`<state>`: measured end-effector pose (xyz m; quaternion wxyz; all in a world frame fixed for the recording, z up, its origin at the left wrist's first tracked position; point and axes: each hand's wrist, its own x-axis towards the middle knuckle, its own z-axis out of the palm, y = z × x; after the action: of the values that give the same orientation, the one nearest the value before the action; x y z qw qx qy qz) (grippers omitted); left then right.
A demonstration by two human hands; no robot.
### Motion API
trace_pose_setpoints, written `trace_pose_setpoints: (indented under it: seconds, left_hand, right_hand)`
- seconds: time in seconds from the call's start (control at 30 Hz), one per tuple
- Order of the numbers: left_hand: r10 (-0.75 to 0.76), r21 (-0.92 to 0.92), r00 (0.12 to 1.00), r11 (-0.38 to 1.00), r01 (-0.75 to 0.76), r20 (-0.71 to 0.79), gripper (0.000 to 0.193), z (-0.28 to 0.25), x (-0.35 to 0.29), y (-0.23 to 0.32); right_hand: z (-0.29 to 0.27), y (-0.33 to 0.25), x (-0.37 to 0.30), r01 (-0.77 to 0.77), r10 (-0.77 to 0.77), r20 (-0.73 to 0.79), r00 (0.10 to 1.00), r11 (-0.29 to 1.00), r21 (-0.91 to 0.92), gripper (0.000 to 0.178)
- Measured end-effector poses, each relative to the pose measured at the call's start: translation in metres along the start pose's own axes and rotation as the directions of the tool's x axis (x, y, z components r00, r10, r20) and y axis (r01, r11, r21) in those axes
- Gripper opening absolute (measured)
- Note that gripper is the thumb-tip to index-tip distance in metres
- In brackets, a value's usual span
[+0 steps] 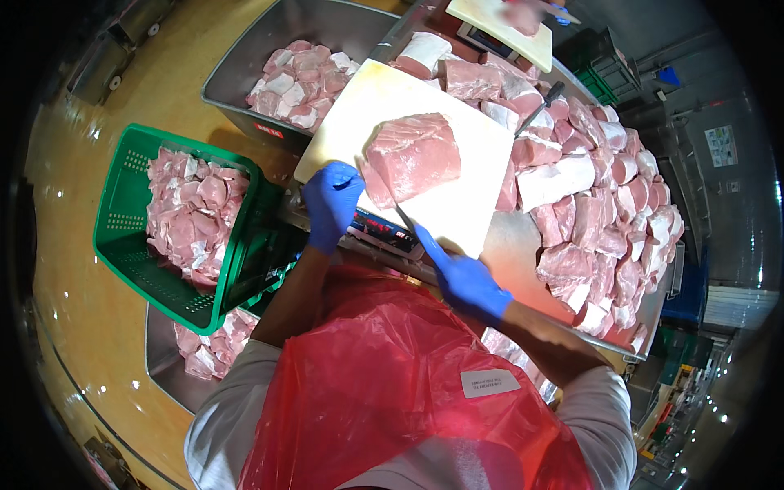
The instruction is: The person cuts large pieces of raw meat into smaller portions using a knife on a cutting board. The trimmed pieces are placed into a green basket while the main cuts remain on the board or tray.
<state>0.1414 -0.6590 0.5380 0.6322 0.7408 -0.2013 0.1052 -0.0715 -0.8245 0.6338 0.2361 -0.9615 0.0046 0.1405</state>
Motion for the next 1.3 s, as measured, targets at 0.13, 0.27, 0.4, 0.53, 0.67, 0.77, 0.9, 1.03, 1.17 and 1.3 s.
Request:
trace_pose_setpoints:
  seconds: [0.13,0.27,0.4,0.53,0.67,0.77,0.9,1.03,1.17,1.3]
  left_hand:
    - [-0.074,0.172,0.992,0.984,0.055,0.105,0.016,-0.010,0.022,0.015]
    - [-0.313,0.253,0.863,0.941,0.226,0.396,0.028,-0.005,0.013,0.036]
    - [-0.279,0.366,0.890,0.920,0.141,0.360,0.032,-0.002,-0.007,0.032]
    - [-0.143,0.364,0.957,0.931,0.043,0.254,0.039,0.006,-0.008,0.032]
    - [-0.191,0.394,0.895,0.919,0.019,0.402,0.038,0.004,-0.003,0.023]
    - [-0.182,0.443,0.942,0.895,0.041,0.280,0.035,0.013,-0.011,0.030]
    - [-0.091,0.372,0.973,0.928,0.006,0.210,0.034,0.009,-0.021,0.025]
    - [-0.008,0.336,0.994,0.941,-0.028,0.106,0.028,0.002,-0.024,0.019]
    - [-0.029,0.323,0.985,0.946,-0.028,0.169,0.036,-0.027,-0.016,0.011]
    - [0.034,0.317,0.983,0.944,-0.090,0.179,0.035,-0.019,-0.026,0.011]
  right_hand:
    - [-0.027,0.017,-0.046,-0.042,0.099,0.135,0.986,0.925,-0.377,0.088]
    - [-0.048,-0.007,0.025,-0.034,0.014,-0.118,0.993,0.984,-0.173,0.081]
    - [-0.043,-0.040,0.107,-0.026,0.007,-0.220,0.975,0.996,-0.085,0.078]
    - [-0.048,-0.046,0.136,-0.011,-0.003,-0.240,0.971,0.998,-0.058,0.079]
    - [-0.053,-0.046,0.133,-0.027,0.017,-0.162,0.987,0.998,-0.056,0.079]
    - [-0.041,-0.038,0.127,-0.030,0.017,-0.144,0.989,0.996,-0.088,0.080]
    - [-0.028,-0.031,0.085,-0.076,0.057,-0.116,0.992,0.983,-0.166,0.086]
    - [-0.021,0.004,0.012,-0.101,0.116,0.062,0.991,0.972,-0.213,0.089]
    - [-0.040,0.033,-0.051,-0.100,0.181,0.189,0.965,0.922,-0.374,0.089]
    - [-0.036,0.001,-0.017,-0.109,0.114,0.022,0.993,0.978,-0.178,0.083]
